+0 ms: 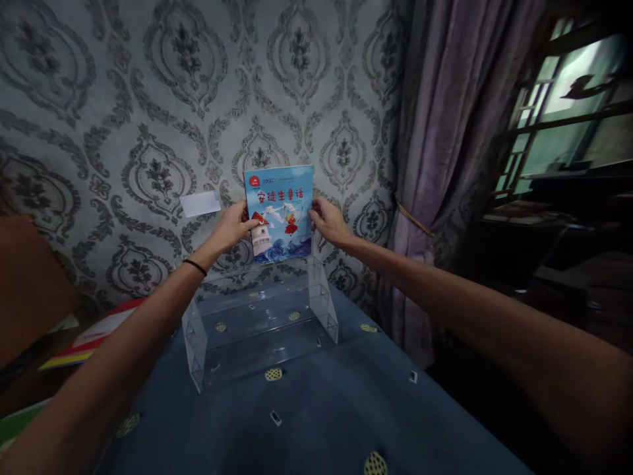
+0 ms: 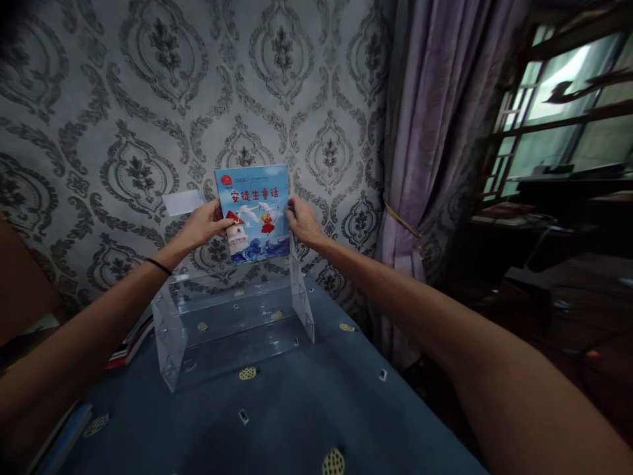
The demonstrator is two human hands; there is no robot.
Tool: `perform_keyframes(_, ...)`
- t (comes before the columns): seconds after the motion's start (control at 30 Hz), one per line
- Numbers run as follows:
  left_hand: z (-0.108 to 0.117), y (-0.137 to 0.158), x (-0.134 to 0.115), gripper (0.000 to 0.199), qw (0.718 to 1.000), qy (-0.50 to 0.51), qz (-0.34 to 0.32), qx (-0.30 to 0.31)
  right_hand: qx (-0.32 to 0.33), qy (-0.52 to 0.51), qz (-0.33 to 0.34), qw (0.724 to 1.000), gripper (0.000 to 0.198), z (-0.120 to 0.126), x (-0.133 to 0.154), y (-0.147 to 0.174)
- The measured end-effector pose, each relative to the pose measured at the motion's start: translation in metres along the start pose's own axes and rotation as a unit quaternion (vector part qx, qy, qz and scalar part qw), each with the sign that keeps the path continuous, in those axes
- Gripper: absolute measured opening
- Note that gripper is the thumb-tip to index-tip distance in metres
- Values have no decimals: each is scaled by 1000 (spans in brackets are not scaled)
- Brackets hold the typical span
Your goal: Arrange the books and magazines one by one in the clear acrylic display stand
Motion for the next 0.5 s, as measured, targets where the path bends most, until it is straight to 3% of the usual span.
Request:
perform_keyframes(0.1,0,2,-1,17,1000,-22,-10,2,-4,11,1,1000,12,1,0,2)
perform_keyframes(0.27,-6,6,3,27,1000,2,4,9,-10,15,-3,1000,12,1,0,3)
perform_keyframes(0.5,-10,9,19,39,998,44,31,-24,15,-25,-36,999,34,-3,-8,3)
Point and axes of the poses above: each hand's wrist, its own y-axis away from the middle knuckle, its own z-axis out of the back of the hand, x = y × z, the point moved 8 cm from there along -y, towards the middle knuckle, and after that the axes turned 4 degrees about -x, right-handed, at the moved point
